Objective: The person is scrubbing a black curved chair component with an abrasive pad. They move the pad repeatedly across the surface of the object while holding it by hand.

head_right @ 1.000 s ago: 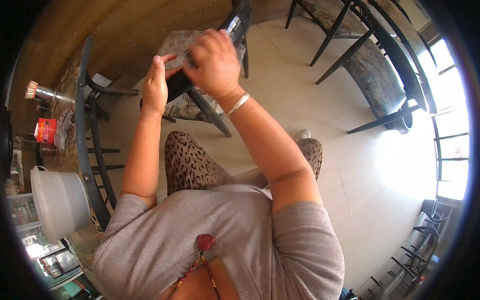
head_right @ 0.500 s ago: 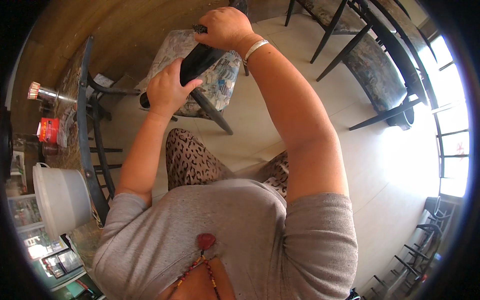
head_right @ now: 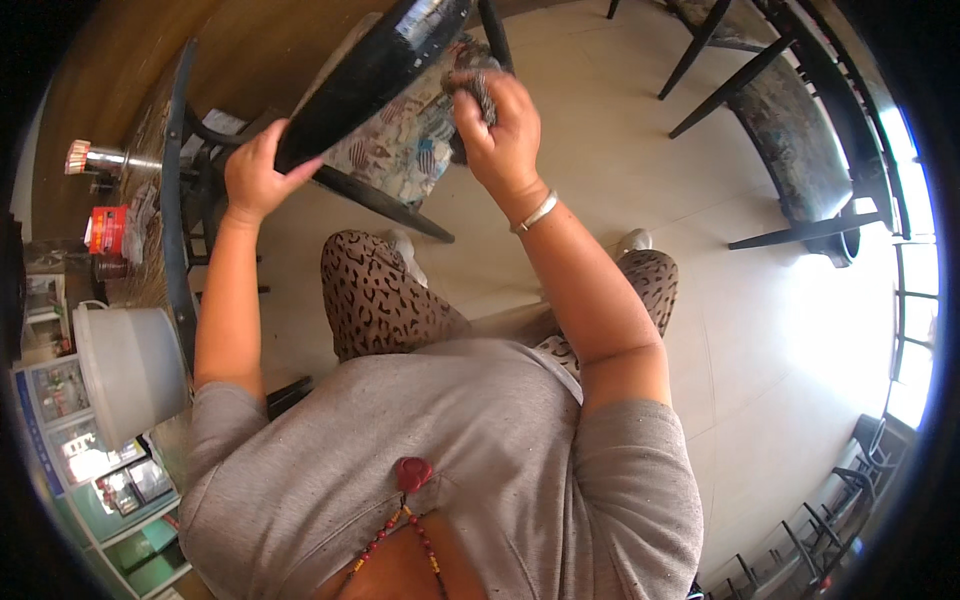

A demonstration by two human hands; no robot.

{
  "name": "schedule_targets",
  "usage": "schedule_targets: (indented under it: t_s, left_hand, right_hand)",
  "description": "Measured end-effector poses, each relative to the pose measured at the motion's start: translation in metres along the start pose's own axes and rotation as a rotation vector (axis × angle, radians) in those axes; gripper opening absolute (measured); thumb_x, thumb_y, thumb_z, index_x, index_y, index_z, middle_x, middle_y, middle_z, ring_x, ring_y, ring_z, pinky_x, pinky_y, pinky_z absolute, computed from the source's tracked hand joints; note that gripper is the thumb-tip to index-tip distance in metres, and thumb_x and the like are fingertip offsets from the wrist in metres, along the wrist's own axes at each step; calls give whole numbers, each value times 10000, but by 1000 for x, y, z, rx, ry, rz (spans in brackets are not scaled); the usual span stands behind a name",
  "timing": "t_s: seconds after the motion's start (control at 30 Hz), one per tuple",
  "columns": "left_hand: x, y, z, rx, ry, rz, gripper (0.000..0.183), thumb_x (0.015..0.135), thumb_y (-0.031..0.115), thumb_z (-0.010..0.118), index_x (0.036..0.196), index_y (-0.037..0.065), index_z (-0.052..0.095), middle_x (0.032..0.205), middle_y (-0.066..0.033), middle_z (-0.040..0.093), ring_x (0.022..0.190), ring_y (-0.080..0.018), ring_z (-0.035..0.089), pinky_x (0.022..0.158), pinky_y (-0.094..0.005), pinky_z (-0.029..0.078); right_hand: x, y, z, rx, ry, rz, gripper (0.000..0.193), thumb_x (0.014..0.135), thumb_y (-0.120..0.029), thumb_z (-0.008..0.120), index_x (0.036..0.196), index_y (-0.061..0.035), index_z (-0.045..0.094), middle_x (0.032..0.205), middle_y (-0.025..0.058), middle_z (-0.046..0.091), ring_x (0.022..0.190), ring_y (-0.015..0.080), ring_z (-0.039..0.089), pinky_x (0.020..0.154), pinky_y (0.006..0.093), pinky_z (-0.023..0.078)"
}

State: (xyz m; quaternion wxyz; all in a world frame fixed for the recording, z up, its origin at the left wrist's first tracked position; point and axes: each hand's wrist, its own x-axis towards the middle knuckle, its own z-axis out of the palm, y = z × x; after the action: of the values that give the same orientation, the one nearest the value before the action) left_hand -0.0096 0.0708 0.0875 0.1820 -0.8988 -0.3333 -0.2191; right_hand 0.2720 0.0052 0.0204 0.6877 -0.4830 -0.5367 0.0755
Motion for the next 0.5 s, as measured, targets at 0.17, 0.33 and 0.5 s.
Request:
schedule_targets:
  t_s: [0.17,0.33,0.5]
  left_hand:
    - [-10,-50,-3,32,0,35,623,625,488,751,1045,73,552,829,-108,650,713,-286,628,612,-346,500]
    - [-9,-45,5,11,75,-22,586,602,510,753,963,77,590,775,-84,649,678,-262,629,589,-334,496]
    - [-13,-46,8,-47,52,-99,563,582,481,775,947,84,610,793,-75,649,681,-260,625,592,-323,491]
  right_hand:
    - [-81,34,26,-169,-391,299,253,774,-264,614,882,-35,624,888,136,603,836,325,573,713,395,476]
    - [-89,12,113,-88,-409,146,346,790,-255,633,1053,-34,593,1104,138,561,1008,310,542,871,386,452]
    - [-124,15,206,161,-386,201,724,671,-320,774,1252,-82,414,1186,183,501,1086,353,499,901,397,436]
